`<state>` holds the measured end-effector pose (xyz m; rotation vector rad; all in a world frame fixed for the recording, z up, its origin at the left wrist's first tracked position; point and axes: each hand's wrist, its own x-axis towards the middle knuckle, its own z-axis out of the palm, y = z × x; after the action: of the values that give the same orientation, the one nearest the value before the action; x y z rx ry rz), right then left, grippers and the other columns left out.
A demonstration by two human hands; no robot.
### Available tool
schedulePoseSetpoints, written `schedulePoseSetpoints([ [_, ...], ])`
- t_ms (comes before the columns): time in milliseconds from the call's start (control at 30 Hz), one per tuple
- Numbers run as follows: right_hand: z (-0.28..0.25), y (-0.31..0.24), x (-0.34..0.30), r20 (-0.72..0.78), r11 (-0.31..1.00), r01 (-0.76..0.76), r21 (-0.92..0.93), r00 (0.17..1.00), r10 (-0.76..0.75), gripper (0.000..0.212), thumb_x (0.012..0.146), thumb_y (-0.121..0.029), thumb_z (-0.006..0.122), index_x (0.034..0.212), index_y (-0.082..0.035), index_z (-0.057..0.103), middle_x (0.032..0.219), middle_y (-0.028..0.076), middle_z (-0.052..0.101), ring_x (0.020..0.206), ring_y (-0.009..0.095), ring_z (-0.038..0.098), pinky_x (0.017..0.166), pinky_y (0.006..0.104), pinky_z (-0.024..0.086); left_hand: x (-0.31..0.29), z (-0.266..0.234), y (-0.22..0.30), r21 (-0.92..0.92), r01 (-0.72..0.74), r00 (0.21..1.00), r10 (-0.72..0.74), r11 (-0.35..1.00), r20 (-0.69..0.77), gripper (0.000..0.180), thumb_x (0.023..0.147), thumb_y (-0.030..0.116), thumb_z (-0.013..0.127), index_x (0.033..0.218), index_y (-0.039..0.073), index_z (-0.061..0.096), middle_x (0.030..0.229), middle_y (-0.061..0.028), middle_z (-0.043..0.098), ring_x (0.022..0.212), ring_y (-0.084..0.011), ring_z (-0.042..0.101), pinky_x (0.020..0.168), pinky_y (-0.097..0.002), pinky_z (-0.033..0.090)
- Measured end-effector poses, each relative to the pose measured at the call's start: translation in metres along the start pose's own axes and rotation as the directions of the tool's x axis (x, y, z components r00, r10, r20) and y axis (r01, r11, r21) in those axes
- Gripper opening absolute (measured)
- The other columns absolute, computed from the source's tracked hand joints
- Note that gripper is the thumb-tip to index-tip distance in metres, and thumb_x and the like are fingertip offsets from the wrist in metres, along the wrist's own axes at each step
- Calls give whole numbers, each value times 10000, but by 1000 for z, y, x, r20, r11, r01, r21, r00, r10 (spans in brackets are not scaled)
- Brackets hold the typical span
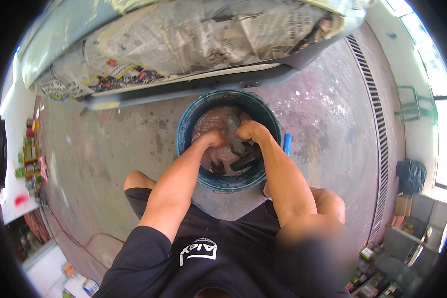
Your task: The person sands a car bumper with a sanding block, repeatedly dipping the block into a bucket of water. The bumper is partially masked with newspaper. The person works on the front and side edges of the bumper, rinsing the block periodically.
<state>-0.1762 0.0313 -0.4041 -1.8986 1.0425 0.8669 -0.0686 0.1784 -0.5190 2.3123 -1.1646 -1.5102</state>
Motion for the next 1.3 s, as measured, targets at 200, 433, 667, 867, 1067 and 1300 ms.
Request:
schedulePoseSetpoints([
  [200,-22,26,-29,-36,942,94,323,996,-87,572,1005,-265,793,1475,27,646,1313,194,749,1162,318,718,965,434,569,-49,-28,19,-576,4,1000,1,818,9,469,917,189,731,1373,80,717,1272,-175,743,1114,-331,730,951,-489,586],
  [433,1,36,4,-37,770,33,637,999,-12,454,965,-268,856,1316,-6,734,1134,99,771,980,213,696,852,382,562,-54,-32,19,-993,101,994,-44,63,98,322,982,42,654,1302,43,680,1103,-124,668,920,-282,680,837,-510,641],
  [667,5,29,-10,-299,970,91,227,954,-20,724,873,-412,903,1383,55,686,1361,224,743,1273,353,706,1065,421,557,-66,-40,13,-829,-38,827,-448,558,-340,352,963,18,623,1310,8,680,1201,-228,726,913,-300,747,734,-440,631],
  [867,14,-11,-19,-476,906,304,-294,776,-415,409,967,-285,722,1274,-20,775,1365,235,737,1297,407,691,1092,470,556,-127,-35,40,64,18,868,16,998,-497,313,917,33,638,1217,43,730,1173,-286,726,1160,-486,711,1029,-584,552],
  [1067,30,-53,71,-214,857,476,-195,832,-511,334,984,-185,636,1234,-50,813,1324,217,764,1227,390,736,1036,499,587,-197,-23,51,408,-176,922,295,896,-252,210,976,207,700,1073,37,777,1078,-178,755,1093,-380,730,923,-534,560],
  [1300,133,-1,156,154,798,309,-518,951,-269,348,977,-204,657,1248,-51,811,1322,213,768,1220,366,749,1030,503,593,-198,-4,50,207,-353,515,374,912,-771,236,972,205,771,1143,43,773,1039,-148,778,946,-358,746,834,-471,596],
])
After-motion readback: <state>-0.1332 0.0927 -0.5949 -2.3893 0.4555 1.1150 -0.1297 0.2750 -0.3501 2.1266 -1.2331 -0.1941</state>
